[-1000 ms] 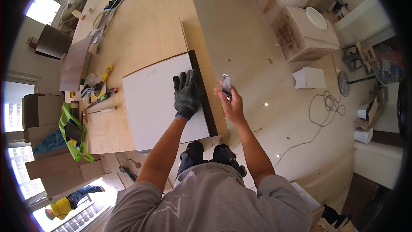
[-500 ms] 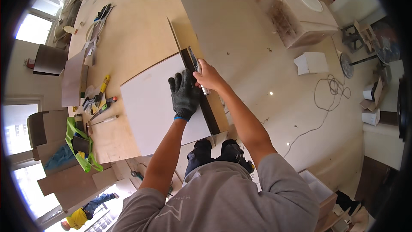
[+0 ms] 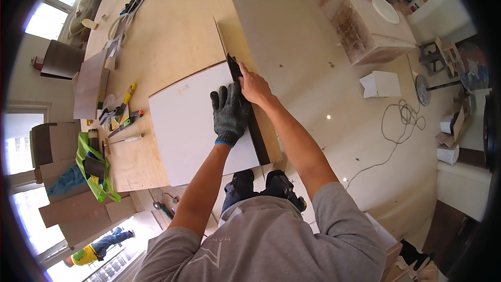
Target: The recorder uses a utility knife and a metal straight edge to score and cut a piece of white laminate board on a large worktable.
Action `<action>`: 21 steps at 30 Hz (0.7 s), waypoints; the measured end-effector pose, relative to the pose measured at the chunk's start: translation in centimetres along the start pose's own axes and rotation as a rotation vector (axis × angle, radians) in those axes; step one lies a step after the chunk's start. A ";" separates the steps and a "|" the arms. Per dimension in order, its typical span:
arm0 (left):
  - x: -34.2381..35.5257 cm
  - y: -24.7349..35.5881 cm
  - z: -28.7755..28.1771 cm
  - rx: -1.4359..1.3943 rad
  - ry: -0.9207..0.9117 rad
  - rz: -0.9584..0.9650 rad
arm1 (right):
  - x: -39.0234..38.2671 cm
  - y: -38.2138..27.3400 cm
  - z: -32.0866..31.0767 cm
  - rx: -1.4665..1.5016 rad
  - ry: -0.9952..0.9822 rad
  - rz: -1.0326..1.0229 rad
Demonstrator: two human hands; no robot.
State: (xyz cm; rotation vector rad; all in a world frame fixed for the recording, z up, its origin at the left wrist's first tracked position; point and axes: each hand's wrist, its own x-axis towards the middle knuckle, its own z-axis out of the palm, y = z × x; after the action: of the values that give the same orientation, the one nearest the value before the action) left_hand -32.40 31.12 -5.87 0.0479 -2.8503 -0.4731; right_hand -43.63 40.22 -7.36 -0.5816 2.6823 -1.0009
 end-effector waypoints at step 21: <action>-0.1 -0.5 0.1 -0.060 0.030 0.005 | -0.5 -1.1 -0.1 -0.020 -0.042 0.024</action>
State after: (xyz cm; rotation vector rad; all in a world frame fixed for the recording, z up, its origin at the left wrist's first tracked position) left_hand -32.34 30.70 -6.12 0.0364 -2.8043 -0.5515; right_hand -42.90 39.73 -6.54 -0.5664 2.6587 -0.9462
